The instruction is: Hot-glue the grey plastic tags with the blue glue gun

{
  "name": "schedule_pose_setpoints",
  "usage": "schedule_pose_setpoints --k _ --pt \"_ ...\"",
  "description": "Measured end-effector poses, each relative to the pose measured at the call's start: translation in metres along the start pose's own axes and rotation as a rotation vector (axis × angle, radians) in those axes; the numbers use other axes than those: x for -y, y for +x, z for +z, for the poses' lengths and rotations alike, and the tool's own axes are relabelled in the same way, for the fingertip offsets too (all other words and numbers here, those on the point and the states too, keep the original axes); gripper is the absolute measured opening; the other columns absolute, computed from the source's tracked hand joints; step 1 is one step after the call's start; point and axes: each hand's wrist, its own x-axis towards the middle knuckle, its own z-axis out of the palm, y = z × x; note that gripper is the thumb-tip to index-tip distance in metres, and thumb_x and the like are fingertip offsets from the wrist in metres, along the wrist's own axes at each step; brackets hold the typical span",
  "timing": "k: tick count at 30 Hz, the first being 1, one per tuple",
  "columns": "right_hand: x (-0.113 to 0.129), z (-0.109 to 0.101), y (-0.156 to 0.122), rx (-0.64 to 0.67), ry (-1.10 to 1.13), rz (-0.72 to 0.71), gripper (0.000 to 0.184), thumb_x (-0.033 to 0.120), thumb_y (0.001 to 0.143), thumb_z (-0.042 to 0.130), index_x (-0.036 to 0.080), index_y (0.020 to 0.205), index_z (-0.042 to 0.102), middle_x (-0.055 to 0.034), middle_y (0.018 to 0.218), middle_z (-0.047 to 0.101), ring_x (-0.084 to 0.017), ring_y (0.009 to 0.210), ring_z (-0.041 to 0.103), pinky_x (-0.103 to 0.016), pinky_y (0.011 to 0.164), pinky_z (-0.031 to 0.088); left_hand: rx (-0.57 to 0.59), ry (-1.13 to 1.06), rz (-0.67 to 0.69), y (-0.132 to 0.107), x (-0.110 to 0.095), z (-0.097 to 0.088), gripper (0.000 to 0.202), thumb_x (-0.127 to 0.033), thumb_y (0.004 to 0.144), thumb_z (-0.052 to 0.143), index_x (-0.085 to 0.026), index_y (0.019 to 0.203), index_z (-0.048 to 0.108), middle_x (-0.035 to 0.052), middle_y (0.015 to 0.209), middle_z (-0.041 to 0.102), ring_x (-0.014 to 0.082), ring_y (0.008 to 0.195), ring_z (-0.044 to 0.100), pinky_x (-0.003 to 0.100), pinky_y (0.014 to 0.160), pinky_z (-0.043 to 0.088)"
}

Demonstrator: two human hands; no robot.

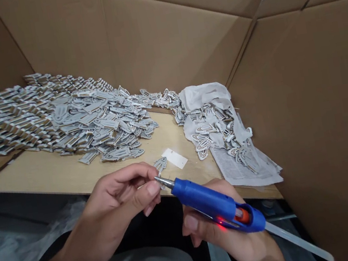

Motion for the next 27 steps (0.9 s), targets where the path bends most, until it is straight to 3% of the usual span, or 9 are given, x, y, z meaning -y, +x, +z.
schedule_pose_setpoints --k 8,11,18,27 --pt "-0.006 -0.004 -0.001 0.001 -0.004 -0.016 0.03 0.045 0.092 0.072 0.018 0.079 0.073 -0.0019 0.065 0.062 -0.009 0.047 0.053 -0.021 0.044 0.042 0.015 -0.026 0.0 -0.002 -0.002 0.0 0.017 -0.033 0.093 0.074 -0.016 0.095 0.07 -0.0003 0.074 0.059 0.0084 0.068 0.052 0.019 0.063 0.045" --pt "-0.005 -0.002 0.001 0.039 -0.002 -0.013 0.031 0.045 0.091 0.072 0.017 0.078 0.074 -0.0032 0.064 0.062 -0.011 0.049 0.057 -0.022 0.044 0.042 0.008 -0.042 0.014 0.0 -0.001 -0.001 0.017 -0.032 0.092 0.074 -0.017 0.097 0.07 -0.0003 0.075 0.06 0.0089 0.069 0.053 0.02 0.063 0.045" --pt "-0.009 -0.003 0.0 -0.009 -0.007 -0.028 0.029 0.042 0.095 0.07 0.019 0.079 0.071 -0.0031 0.061 0.063 -0.013 0.052 0.058 -0.023 0.047 0.04 0.02 -0.027 0.009 -0.002 -0.004 0.0 0.018 -0.032 0.094 0.072 -0.015 0.094 0.069 0.0009 0.075 0.059 0.0092 0.068 0.052 0.02 0.062 0.045" --pt "-0.004 -0.005 0.0 0.025 -0.016 -0.044 0.029 0.041 0.093 0.07 0.017 0.077 0.072 -0.0014 0.061 0.061 -0.01 0.047 0.055 -0.021 0.045 0.04 0.022 -0.026 0.019 -0.002 -0.003 0.001 0.016 -0.03 0.095 0.071 -0.015 0.095 0.067 0.0002 0.076 0.059 0.0084 0.069 0.053 0.019 0.063 0.045"
